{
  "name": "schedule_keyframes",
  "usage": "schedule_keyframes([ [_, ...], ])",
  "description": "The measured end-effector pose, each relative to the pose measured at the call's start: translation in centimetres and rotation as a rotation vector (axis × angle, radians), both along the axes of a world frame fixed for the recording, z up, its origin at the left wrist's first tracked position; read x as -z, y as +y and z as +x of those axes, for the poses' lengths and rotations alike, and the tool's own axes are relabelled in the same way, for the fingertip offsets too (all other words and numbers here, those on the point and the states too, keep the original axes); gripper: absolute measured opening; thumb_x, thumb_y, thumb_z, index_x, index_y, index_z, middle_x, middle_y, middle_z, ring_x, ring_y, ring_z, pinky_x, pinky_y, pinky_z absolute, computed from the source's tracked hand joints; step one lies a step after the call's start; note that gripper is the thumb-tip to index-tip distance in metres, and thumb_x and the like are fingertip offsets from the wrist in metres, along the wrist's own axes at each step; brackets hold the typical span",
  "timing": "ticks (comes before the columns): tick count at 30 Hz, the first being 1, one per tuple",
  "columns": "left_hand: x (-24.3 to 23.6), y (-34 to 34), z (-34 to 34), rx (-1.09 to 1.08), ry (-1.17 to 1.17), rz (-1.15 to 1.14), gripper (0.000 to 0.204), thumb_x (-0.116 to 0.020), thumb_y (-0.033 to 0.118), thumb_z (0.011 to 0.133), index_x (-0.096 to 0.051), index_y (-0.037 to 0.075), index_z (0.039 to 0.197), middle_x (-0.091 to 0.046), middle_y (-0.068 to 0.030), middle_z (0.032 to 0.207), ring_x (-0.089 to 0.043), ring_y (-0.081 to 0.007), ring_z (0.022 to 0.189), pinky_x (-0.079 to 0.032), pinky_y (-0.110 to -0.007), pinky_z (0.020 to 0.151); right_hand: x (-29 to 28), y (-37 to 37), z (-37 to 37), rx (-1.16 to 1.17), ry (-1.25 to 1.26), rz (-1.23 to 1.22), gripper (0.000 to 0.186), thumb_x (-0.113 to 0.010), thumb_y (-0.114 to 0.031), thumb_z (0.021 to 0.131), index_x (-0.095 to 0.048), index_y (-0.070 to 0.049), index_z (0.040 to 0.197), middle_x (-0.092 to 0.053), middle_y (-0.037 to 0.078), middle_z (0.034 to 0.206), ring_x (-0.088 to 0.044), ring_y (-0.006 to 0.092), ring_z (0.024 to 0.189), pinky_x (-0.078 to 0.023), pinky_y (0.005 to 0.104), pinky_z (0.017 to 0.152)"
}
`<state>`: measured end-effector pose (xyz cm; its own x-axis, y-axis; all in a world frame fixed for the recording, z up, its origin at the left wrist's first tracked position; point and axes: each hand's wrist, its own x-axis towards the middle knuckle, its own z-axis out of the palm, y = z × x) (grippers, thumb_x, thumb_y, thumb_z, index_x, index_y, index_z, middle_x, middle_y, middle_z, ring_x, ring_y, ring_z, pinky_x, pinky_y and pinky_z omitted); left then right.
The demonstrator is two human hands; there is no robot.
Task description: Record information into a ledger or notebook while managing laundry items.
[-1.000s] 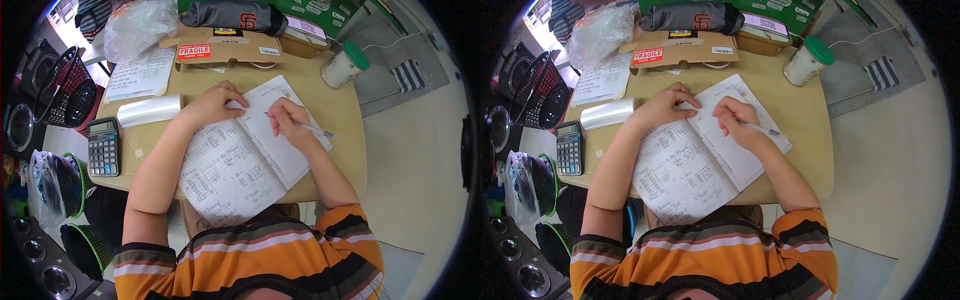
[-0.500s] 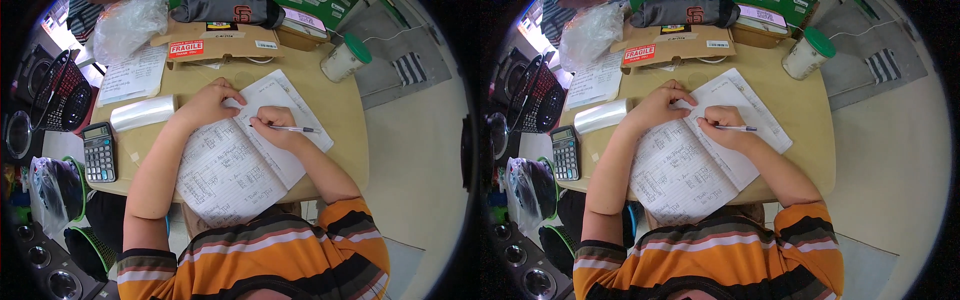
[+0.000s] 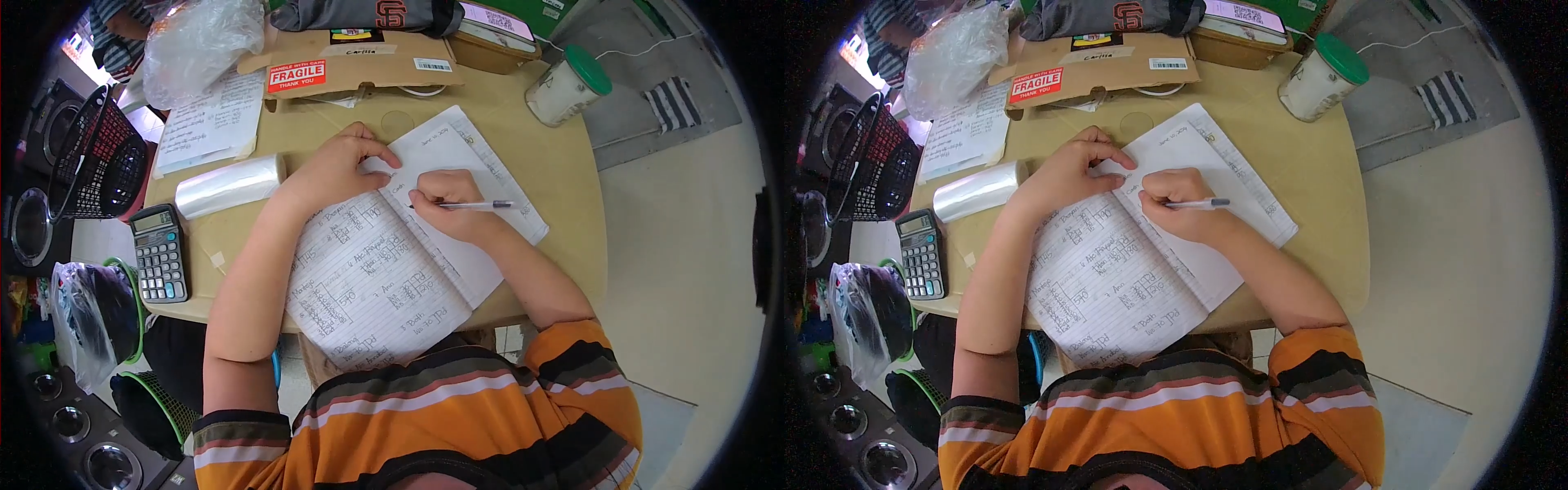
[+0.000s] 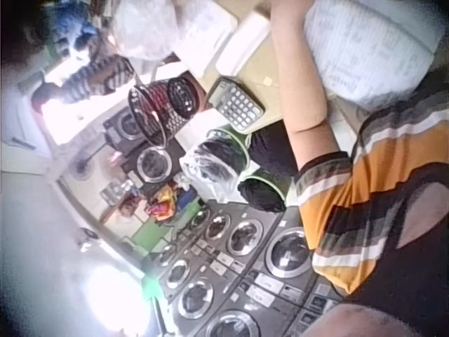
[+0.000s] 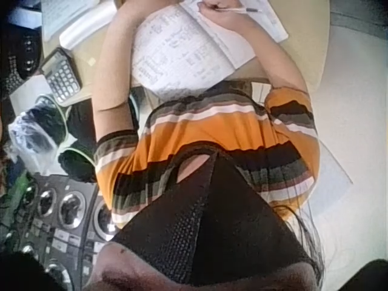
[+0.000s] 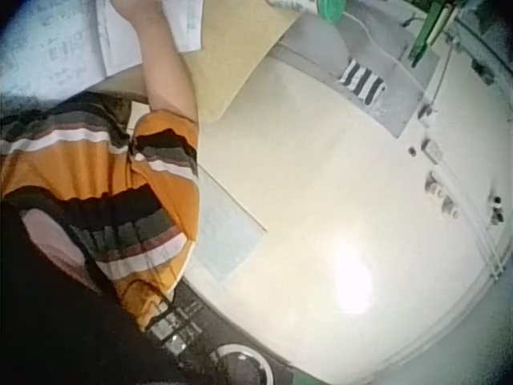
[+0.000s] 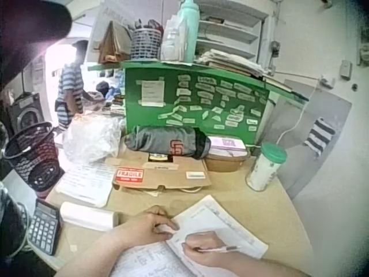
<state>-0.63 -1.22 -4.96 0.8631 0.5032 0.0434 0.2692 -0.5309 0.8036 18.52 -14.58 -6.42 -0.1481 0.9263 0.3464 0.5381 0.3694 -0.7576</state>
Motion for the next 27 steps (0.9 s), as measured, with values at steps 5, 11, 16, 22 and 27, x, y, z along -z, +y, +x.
schedule_keyframes([
  [5, 0.22, 0.02, 0.08, 0.001, -0.014, -0.001, 0.029, -0.076, 0.008, 0.078, -0.073, 0.011, 0.107, -0.054, -0.0070, 0.107, -0.057, -0.0212, 0.104, -0.048, -0.030, 0.088, -0.34, -0.01, -0.36, 0.058, 0.016, -0.019, 0.033, -0.068, -0.001, 0.085, -0.040, -0.002, 0.067, -0.040, 0.004, 0.059, -0.036, 0.0110, 0.054, -0.031, 0.0314, 0.049],
  [11, -0.04, -0.07, 0.11, -0.007, 0.001, 0.000, 0.030, -0.076, 0.007, 0.078, -0.073, 0.011, 0.107, -0.054, -0.0065, 0.107, -0.057, -0.0214, 0.104, -0.049, -0.031, 0.086, 0.03, 0.15, -0.36, 0.049, -0.009, 0.057, 0.034, -0.068, 0.000, 0.084, -0.039, -0.002, 0.066, -0.041, 0.005, 0.058, -0.036, 0.0125, 0.053, -0.031, 0.0317, 0.049],
  [16, 0.10, -0.03, 0.11, -0.005, -0.020, 0.000, 0.029, -0.076, 0.008, 0.078, -0.073, 0.011, 0.106, -0.055, -0.0059, 0.105, -0.057, -0.0210, 0.102, -0.049, -0.031, 0.085, -0.21, 0.08, -0.36, 0.069, 0.003, 0.024, 0.034, -0.067, 0.001, 0.083, -0.038, -0.002, 0.065, -0.040, 0.005, 0.058, -0.035, 0.0132, 0.052, -0.030, 0.0324, 0.048],
  [22, -0.14, -0.13, 0.13, -0.011, 0.005, 0.016, 0.030, -0.076, 0.008, 0.077, -0.073, 0.011, 0.106, -0.055, -0.0061, 0.105, -0.057, -0.0208, 0.102, -0.047, -0.030, 0.085, -0.14, 0.15, -0.29, 0.066, -0.005, 0.033, 0.036, -0.067, 0.001, 0.084, -0.037, -0.001, 0.063, -0.038, 0.005, 0.055, -0.034, 0.0136, 0.050, -0.029, 0.0331, 0.047],
  [27, -0.08, -0.11, 0.04, -0.013, 0.005, 0.000, 0.030, -0.076, 0.007, 0.077, -0.073, 0.011, 0.106, -0.055, -0.0059, 0.105, -0.056, -0.0209, 0.103, -0.047, -0.030, 0.087, -0.04, 0.02, -0.32, 0.129, 0.017, 0.056, 0.031, -0.064, 0.003, 0.081, -0.037, -0.001, 0.066, -0.038, 0.008, 0.056, -0.037, 0.0163, 0.051, -0.033, 0.0347, 0.049],
])
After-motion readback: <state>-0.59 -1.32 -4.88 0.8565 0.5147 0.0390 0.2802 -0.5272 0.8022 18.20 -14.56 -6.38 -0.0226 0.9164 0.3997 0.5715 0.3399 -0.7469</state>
